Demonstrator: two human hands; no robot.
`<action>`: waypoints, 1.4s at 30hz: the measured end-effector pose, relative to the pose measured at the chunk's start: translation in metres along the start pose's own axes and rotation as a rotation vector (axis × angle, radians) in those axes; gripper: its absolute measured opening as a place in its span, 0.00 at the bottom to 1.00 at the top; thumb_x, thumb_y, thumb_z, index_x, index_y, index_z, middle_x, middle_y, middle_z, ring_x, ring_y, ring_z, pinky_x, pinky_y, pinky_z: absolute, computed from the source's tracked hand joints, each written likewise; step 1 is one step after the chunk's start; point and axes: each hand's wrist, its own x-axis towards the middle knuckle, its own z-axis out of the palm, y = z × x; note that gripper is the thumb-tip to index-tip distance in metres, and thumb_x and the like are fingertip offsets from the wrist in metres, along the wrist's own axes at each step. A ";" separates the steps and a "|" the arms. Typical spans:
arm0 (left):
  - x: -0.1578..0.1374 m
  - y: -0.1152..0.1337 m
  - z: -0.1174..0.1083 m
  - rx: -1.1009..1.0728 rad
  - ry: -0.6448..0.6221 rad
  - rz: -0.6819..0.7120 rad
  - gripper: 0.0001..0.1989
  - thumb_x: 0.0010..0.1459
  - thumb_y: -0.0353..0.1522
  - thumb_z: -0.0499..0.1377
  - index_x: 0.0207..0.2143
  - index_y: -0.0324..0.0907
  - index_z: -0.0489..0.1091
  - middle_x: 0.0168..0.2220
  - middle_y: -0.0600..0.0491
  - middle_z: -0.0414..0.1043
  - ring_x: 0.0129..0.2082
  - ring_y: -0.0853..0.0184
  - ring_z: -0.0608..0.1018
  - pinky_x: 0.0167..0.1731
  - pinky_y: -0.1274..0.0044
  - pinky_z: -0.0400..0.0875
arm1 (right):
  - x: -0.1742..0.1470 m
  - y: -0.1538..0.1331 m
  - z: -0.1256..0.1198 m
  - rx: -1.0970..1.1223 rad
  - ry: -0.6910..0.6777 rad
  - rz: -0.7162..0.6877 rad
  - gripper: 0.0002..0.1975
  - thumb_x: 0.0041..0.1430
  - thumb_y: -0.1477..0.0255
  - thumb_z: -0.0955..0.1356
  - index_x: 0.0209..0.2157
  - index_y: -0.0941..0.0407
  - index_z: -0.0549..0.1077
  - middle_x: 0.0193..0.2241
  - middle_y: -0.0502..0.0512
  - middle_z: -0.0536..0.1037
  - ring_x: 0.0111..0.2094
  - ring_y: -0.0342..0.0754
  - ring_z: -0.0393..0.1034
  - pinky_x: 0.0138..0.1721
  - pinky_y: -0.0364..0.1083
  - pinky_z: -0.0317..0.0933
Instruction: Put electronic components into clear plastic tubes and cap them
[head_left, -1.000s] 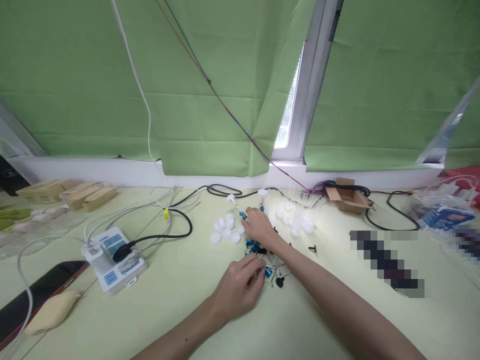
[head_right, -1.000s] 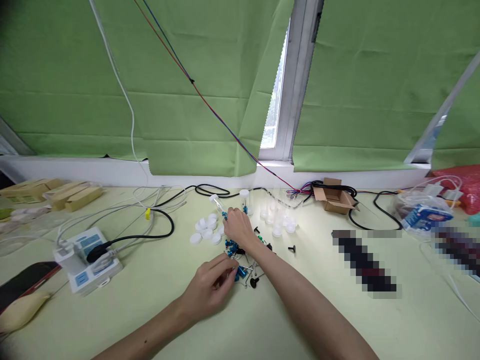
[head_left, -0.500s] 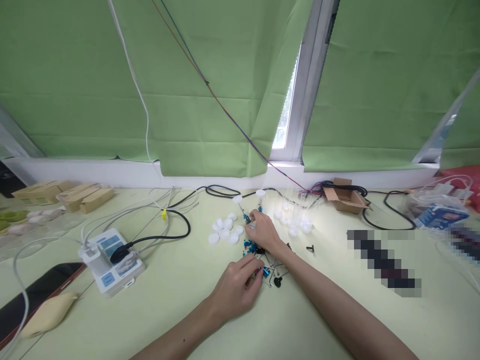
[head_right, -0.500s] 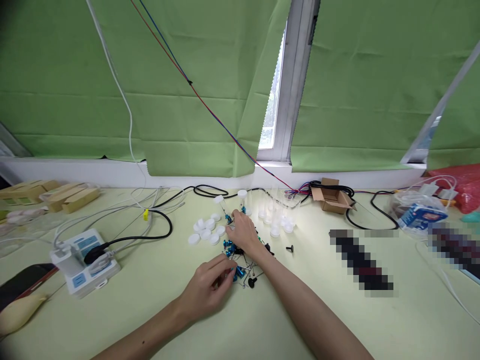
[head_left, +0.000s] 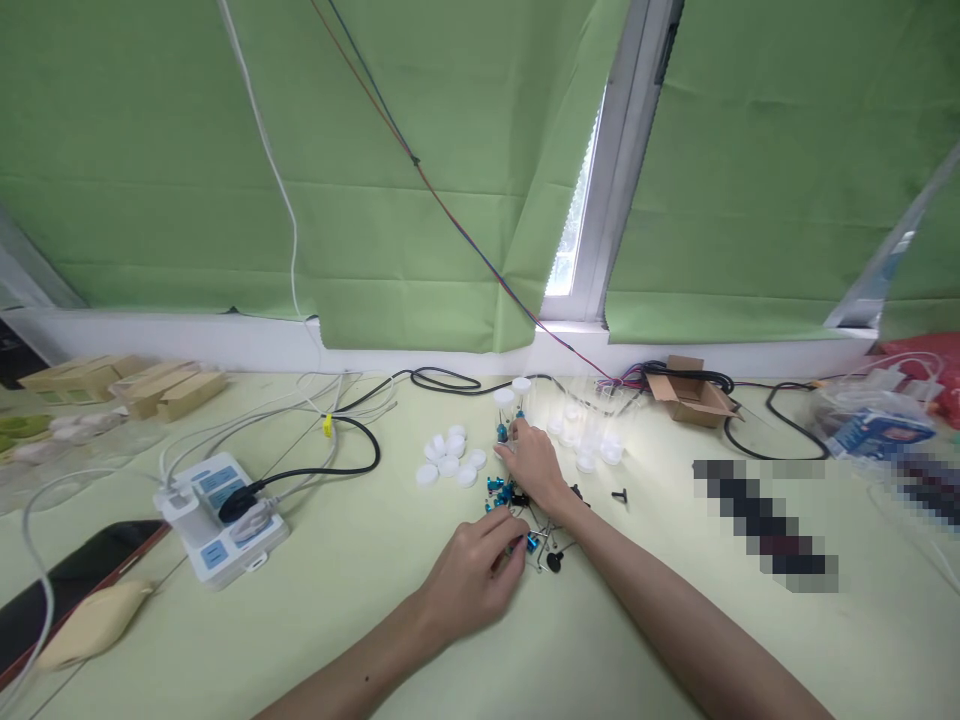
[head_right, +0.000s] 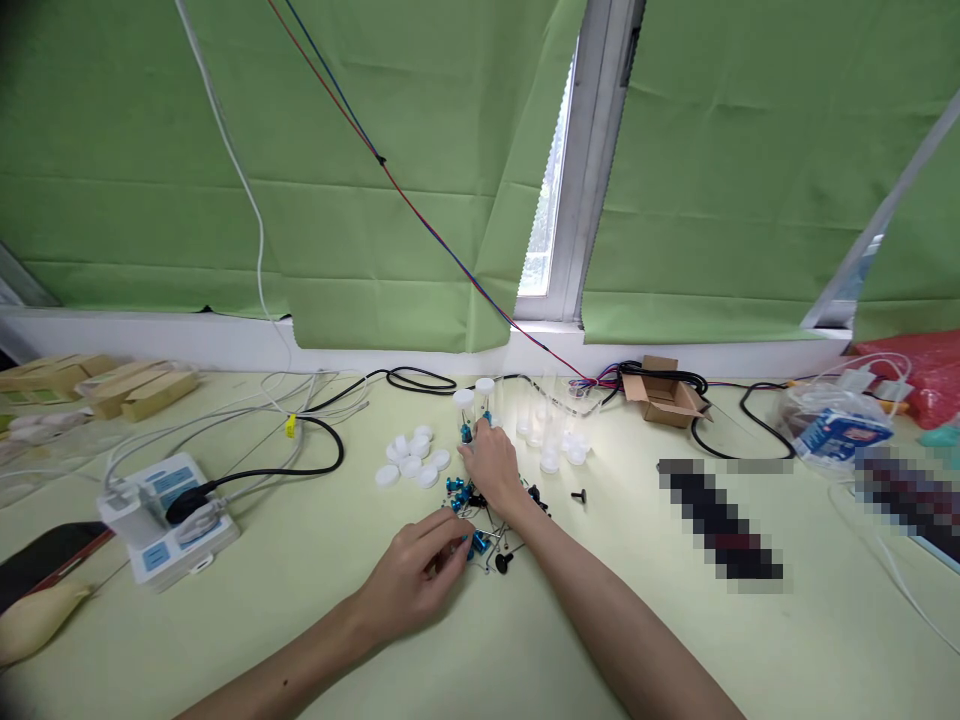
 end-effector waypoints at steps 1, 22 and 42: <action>0.000 0.000 0.000 0.001 -0.001 0.005 0.09 0.64 0.26 0.51 0.40 0.42 0.69 0.29 0.54 0.67 0.24 0.71 0.66 0.24 0.78 0.59 | 0.000 0.000 0.000 -0.007 -0.002 0.010 0.10 0.60 0.69 0.69 0.41 0.58 0.68 0.36 0.60 0.78 0.39 0.55 0.72 0.34 0.45 0.57; 0.002 0.003 -0.002 0.024 -0.024 0.046 0.10 0.63 0.25 0.50 0.40 0.42 0.69 0.27 0.54 0.68 0.24 0.70 0.68 0.24 0.78 0.59 | -0.026 0.015 -0.039 0.076 0.221 -0.018 0.09 0.61 0.67 0.68 0.42 0.55 0.70 0.36 0.55 0.79 0.37 0.52 0.73 0.32 0.45 0.59; 0.003 -0.003 -0.004 0.048 -0.028 0.003 0.09 0.63 0.27 0.50 0.39 0.42 0.70 0.17 0.62 0.54 0.16 0.73 0.57 0.21 0.79 0.53 | -0.053 0.088 -0.072 -0.069 0.185 0.247 0.25 0.56 0.50 0.68 0.41 0.57 0.75 0.24 0.52 0.77 0.31 0.53 0.74 0.27 0.44 0.53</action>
